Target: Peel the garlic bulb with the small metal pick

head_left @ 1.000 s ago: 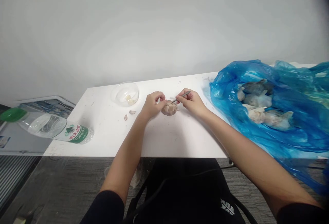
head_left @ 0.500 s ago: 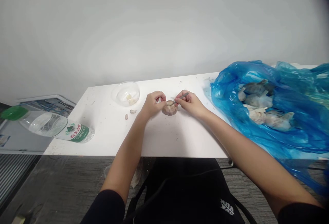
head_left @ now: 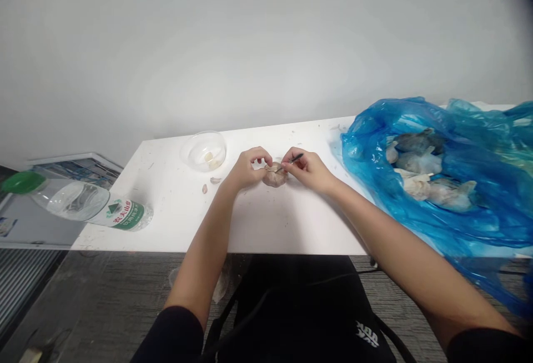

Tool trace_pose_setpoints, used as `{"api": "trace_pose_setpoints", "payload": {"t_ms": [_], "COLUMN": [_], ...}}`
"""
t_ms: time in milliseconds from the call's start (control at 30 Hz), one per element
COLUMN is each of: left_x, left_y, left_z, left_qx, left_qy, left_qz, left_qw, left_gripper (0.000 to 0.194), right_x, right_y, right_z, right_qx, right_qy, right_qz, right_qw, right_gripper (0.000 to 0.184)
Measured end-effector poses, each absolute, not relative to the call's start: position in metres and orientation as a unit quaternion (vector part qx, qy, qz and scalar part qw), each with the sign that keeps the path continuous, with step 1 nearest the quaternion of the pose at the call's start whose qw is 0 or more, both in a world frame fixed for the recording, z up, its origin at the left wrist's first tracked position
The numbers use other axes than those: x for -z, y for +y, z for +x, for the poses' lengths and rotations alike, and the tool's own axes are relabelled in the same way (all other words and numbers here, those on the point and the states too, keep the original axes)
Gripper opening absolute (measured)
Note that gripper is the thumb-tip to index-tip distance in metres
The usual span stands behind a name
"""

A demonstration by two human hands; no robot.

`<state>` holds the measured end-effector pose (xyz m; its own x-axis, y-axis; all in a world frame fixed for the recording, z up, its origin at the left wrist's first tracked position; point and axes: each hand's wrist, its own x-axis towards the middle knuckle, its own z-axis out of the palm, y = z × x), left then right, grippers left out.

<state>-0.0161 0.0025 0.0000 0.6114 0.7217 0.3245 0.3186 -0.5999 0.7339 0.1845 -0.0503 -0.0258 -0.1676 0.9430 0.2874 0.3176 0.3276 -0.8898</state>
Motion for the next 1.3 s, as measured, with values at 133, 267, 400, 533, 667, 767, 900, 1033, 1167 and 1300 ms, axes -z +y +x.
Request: {"api": "trace_pose_setpoints", "payload": {"t_ms": [133, 267, 400, 533, 667, 767, 900, 1033, 1167, 1300], "left_x": [0.002, 0.005, 0.005, 0.002, 0.001, 0.002, 0.004, 0.003, 0.001, 0.002], "left_y": [0.002, 0.004, 0.004, 0.002, 0.001, 0.001, 0.003, 0.002, 0.0, 0.0], "left_z": [-0.017, -0.017, -0.017, -0.016, -0.016, -0.017, -0.016, -0.015, -0.014, -0.013], "left_qx": [-0.308, -0.309, -0.31, -0.307, -0.305, -0.306, -0.31, -0.308, -0.305, -0.311], "left_qy": [0.318, 0.32, 0.314, 0.317, 0.321, 0.317, 0.305, 0.311, 0.322, 0.316], "left_qz": [0.84, 0.844, 0.848, 0.849, 0.849, 0.848, 0.849, 0.849, 0.848, 0.848], "left_qw": [0.315, 0.299, 0.293, 0.29, 0.288, 0.293, 0.299, 0.295, 0.291, 0.29], "left_gripper": [0.013, 0.014, 0.013, 0.013, 0.012, 0.011, 0.012, 0.012, 0.012, 0.012], "right_x": [0.028, 0.033, 0.037, 0.037, 0.033, 0.032, 0.033, 0.032, 0.032, 0.034], "right_y": [-0.052, -0.051, -0.05, -0.051, -0.052, -0.052, -0.05, -0.048, -0.047, -0.046], "right_z": [0.185, 0.183, 0.181, 0.179, 0.176, 0.176, 0.177, 0.177, 0.178, 0.18], "right_qx": [-0.314, -0.326, -0.34, -0.339, -0.332, -0.337, -0.358, -0.381, -0.386, -0.379], "right_qy": [-0.71, -0.709, -0.707, -0.705, -0.694, -0.686, -0.672, -0.658, -0.655, -0.661], "right_qz": [-0.459, -0.449, -0.442, -0.441, -0.445, -0.448, -0.443, -0.436, -0.429, -0.428], "right_qw": [0.432, 0.434, 0.435, 0.439, 0.458, 0.464, 0.473, 0.481, 0.487, 0.486], "right_gripper": [0.022, 0.022, 0.023, 0.02, 0.019, 0.019, 0.022, 0.025, 0.028, 0.026]}}
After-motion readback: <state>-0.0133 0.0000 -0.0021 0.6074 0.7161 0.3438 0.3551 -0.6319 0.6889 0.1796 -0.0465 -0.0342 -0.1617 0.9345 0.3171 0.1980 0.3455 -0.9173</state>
